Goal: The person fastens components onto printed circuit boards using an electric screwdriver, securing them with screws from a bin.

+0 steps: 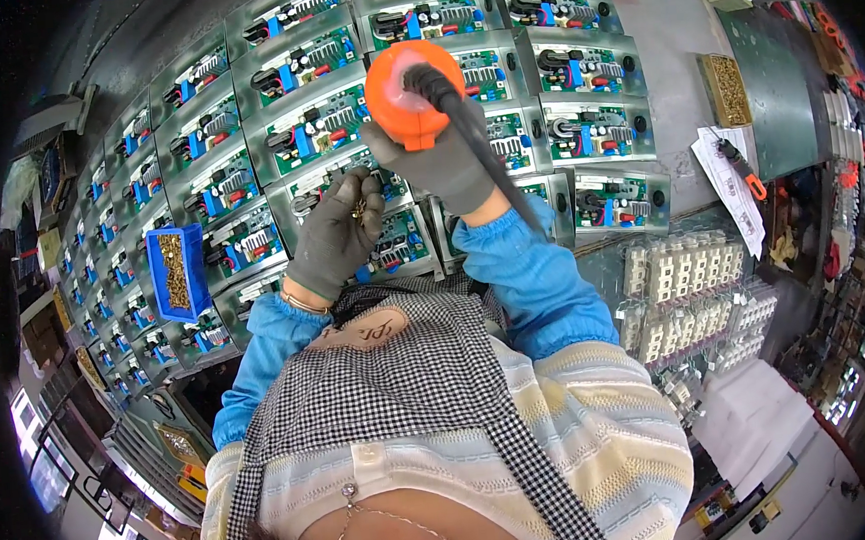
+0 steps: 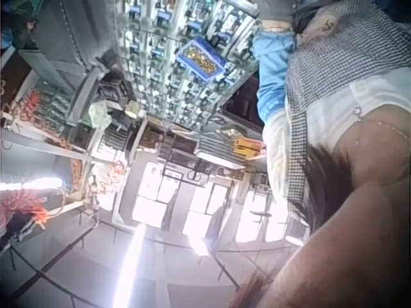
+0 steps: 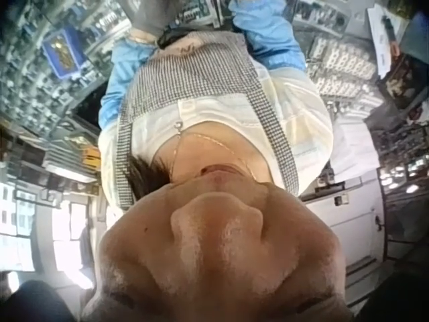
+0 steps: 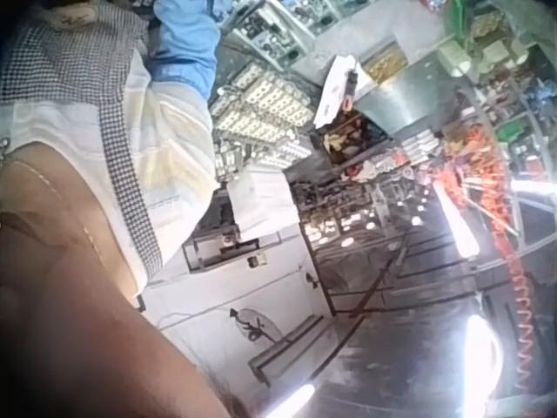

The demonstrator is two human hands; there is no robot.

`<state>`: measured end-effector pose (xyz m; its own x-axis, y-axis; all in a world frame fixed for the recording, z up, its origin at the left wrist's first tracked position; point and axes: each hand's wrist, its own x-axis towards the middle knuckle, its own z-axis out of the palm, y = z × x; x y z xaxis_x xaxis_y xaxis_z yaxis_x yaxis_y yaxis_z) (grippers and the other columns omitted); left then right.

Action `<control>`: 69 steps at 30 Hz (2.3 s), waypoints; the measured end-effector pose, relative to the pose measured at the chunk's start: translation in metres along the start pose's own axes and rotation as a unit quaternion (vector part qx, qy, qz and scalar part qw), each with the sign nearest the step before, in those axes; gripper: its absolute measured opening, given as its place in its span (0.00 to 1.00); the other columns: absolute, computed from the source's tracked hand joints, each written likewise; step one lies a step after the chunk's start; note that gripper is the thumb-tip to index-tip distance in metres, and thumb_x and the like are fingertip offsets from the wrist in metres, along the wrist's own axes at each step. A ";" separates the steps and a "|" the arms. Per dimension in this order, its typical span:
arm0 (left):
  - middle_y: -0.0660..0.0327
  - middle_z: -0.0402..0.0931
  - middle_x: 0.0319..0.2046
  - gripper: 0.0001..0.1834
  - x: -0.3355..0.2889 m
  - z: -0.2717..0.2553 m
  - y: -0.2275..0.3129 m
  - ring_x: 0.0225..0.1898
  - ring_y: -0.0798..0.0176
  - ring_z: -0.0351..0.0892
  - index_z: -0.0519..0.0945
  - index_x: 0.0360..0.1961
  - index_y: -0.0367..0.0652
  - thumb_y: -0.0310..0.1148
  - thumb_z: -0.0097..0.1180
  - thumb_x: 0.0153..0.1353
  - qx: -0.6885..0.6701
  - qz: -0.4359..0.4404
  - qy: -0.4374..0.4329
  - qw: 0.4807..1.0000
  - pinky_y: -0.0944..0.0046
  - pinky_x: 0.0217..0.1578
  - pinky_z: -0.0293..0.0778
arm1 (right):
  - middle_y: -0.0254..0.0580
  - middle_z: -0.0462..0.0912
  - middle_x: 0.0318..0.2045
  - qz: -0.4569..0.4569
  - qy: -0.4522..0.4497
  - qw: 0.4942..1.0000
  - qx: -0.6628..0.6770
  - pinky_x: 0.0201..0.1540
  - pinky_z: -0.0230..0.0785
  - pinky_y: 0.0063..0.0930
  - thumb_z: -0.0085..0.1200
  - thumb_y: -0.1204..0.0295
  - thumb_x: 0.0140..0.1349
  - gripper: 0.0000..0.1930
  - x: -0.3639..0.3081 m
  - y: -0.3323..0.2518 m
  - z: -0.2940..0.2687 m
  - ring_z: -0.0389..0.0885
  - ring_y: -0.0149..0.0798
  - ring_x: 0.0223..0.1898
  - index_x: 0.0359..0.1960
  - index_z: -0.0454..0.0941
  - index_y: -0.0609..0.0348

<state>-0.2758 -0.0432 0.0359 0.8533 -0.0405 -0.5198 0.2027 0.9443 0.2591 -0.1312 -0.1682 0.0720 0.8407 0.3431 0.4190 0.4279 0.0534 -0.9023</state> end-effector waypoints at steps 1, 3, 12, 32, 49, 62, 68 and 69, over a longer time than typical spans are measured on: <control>0.61 0.74 0.41 0.16 0.000 0.003 0.000 0.41 0.69 0.77 0.70 0.57 0.37 0.35 0.45 0.73 -0.001 0.002 0.000 1.000 0.75 0.39 0.79 | 0.36 0.84 0.33 -0.001 0.013 1.000 -0.010 0.38 0.77 0.26 0.70 0.71 0.47 0.17 0.007 -0.003 0.001 0.84 0.32 0.34 0.39 0.78 0.59; 0.63 0.74 0.41 0.16 -0.003 0.009 -0.002 0.40 0.71 0.76 0.70 0.56 0.38 0.35 0.47 0.73 -0.007 0.004 0.046 0.999 0.76 0.38 0.79 | 0.36 0.80 0.36 0.022 -0.039 0.999 -0.006 0.41 0.75 0.24 0.65 0.78 0.50 0.22 0.014 -0.009 -0.002 0.80 0.29 0.37 0.48 0.72 0.62; 0.67 0.72 0.36 0.15 -0.001 0.000 -0.008 0.35 0.72 0.73 0.73 0.51 0.42 0.41 0.49 0.72 -0.025 0.000 0.013 1.000 0.77 0.33 0.74 | 0.39 0.81 0.38 0.007 -0.167 0.985 0.047 0.41 0.75 0.23 0.63 0.84 0.48 0.38 0.021 -0.012 -0.024 0.81 0.30 0.37 0.64 0.61 0.67; 0.68 0.72 0.32 0.19 0.000 0.017 -0.019 0.30 0.74 0.70 0.74 0.45 0.42 0.49 0.50 0.70 0.001 -0.037 0.089 0.995 0.78 0.26 0.69 | 0.43 0.83 0.35 0.013 0.107 0.918 0.381 0.43 0.80 0.42 0.56 0.75 0.60 0.34 -0.005 -0.057 -0.037 0.82 0.38 0.35 0.67 0.54 0.63; 0.58 0.78 0.43 0.17 -0.006 0.001 -0.010 0.41 0.65 0.81 0.71 0.57 0.34 0.31 0.45 0.72 0.017 -0.050 0.075 0.996 0.73 0.36 0.82 | 0.41 0.82 0.35 0.063 0.047 0.991 0.109 0.45 0.78 0.38 0.61 0.80 0.55 0.38 -0.047 -0.031 -0.042 0.82 0.38 0.36 0.66 0.53 0.69; 0.66 0.74 0.35 0.16 -0.011 -0.003 -0.015 0.33 0.72 0.75 0.73 0.51 0.41 0.41 0.47 0.73 -0.002 -0.046 0.034 0.998 0.78 0.31 0.76 | 0.41 0.82 0.36 0.211 -0.142 0.950 0.179 0.42 0.74 0.25 0.64 0.85 0.49 0.35 -0.063 -0.011 -0.032 0.81 0.32 0.35 0.60 0.63 0.59; 0.66 0.74 0.35 0.15 -0.018 0.011 -0.014 0.33 0.72 0.76 0.73 0.52 0.42 0.41 0.50 0.72 -0.006 -0.034 0.042 0.999 0.78 0.30 0.76 | 0.37 0.82 0.35 0.015 -0.152 0.986 0.066 0.42 0.74 0.25 0.66 0.84 0.48 0.38 -0.053 -0.024 -0.034 0.81 0.31 0.36 0.63 0.63 0.66; 0.66 0.75 0.36 0.15 -0.019 0.015 -0.015 0.34 0.72 0.76 0.73 0.51 0.42 0.40 0.51 0.71 -0.001 -0.028 0.063 0.998 0.79 0.30 0.75 | 0.37 0.82 0.35 0.014 -0.149 0.986 0.066 0.42 0.74 0.25 0.66 0.84 0.48 0.38 -0.048 -0.029 -0.040 0.81 0.31 0.36 0.63 0.63 0.66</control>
<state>-0.2879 -0.0619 0.0543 0.7742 -0.0518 -0.6308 0.2468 0.9425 0.2255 -0.1711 -0.2236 0.0821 0.7078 0.6062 0.3627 0.3418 0.1554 -0.9268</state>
